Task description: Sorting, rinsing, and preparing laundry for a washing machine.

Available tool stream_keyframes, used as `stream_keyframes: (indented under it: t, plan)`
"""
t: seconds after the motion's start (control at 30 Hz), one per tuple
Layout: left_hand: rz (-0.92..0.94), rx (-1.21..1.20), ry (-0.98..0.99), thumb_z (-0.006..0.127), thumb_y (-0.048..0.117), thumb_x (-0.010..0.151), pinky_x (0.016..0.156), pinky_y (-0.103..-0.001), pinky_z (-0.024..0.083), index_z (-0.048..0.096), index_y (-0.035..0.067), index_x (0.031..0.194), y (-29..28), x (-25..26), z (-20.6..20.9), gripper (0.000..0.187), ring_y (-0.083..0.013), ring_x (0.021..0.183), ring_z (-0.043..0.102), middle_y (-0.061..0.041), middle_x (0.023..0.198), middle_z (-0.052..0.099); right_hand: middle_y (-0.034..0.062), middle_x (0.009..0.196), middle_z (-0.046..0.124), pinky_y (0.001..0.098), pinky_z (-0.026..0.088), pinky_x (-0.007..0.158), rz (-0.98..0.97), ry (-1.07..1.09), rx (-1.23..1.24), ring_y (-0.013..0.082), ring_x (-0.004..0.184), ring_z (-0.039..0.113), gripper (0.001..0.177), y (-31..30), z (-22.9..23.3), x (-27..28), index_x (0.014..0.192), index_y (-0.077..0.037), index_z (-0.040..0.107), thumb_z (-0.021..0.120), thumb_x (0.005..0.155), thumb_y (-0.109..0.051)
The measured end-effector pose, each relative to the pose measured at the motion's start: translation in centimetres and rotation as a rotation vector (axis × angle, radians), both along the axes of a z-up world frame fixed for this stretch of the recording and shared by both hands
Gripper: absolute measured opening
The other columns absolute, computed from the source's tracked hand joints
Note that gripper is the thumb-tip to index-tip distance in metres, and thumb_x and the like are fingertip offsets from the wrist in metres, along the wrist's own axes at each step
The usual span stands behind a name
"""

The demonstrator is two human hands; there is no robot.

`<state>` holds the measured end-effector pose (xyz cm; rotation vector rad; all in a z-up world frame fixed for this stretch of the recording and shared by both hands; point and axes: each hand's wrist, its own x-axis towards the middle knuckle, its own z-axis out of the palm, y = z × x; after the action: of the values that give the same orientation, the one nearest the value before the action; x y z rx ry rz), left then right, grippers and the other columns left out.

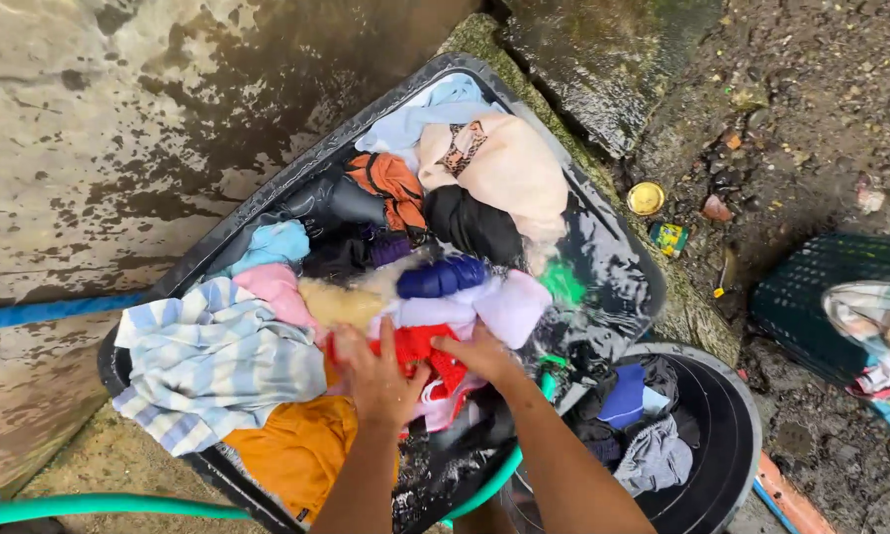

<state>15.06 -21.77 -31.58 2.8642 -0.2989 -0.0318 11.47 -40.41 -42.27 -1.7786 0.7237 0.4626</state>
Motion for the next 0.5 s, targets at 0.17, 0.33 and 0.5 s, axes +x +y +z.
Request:
stream_keyframes:
  t: [0.17,0.33,0.5]
  plan:
    - [0.035,0.028,0.907,0.071,0.065,0.071,0.116,-0.041,0.048,0.072,0.013,0.127,0.8,5.5,-8.6,0.076,-0.028,0.132,0.065,-0.011,0.139,0.068,0.0172,0.128,0.072,0.0387,0.05,0.105,0.095,0.087,0.285,0.029,0.118,0.067,0.089,-1.1,-1.4,1.6,0.132,-0.001,0.064,0.075,0.068,-0.061]
    - [-0.125,-0.085,0.618,0.073,0.052,0.074,0.102,-0.046,0.05,0.072,0.01,0.112,3.1,4.5,-21.5,0.056,-0.032,0.11,0.066,-0.014,0.112,0.068,0.0068,0.122,0.072,0.0324,0.046,0.099,0.094,0.374,0.408,0.0189,0.113,0.063,0.073,-1.5,-1.5,1.0,0.132,-0.005,0.069,0.063,0.087,-0.062]
    - [-0.335,-0.187,0.186,0.074,0.035,0.077,0.085,-0.052,0.05,0.071,0.007,0.093,0.0,5.4,4.1,0.032,-0.0371,0.082,0.066,-0.016,0.079,0.068,0.0159,0.117,0.079,0.0425,0.052,0.082,-0.019,0.012,0.263,0.0308,0.096,0.065,0.059,0.3,2.4,-0.3,0.143,-0.009,0.061,0.063,0.09,-0.036]
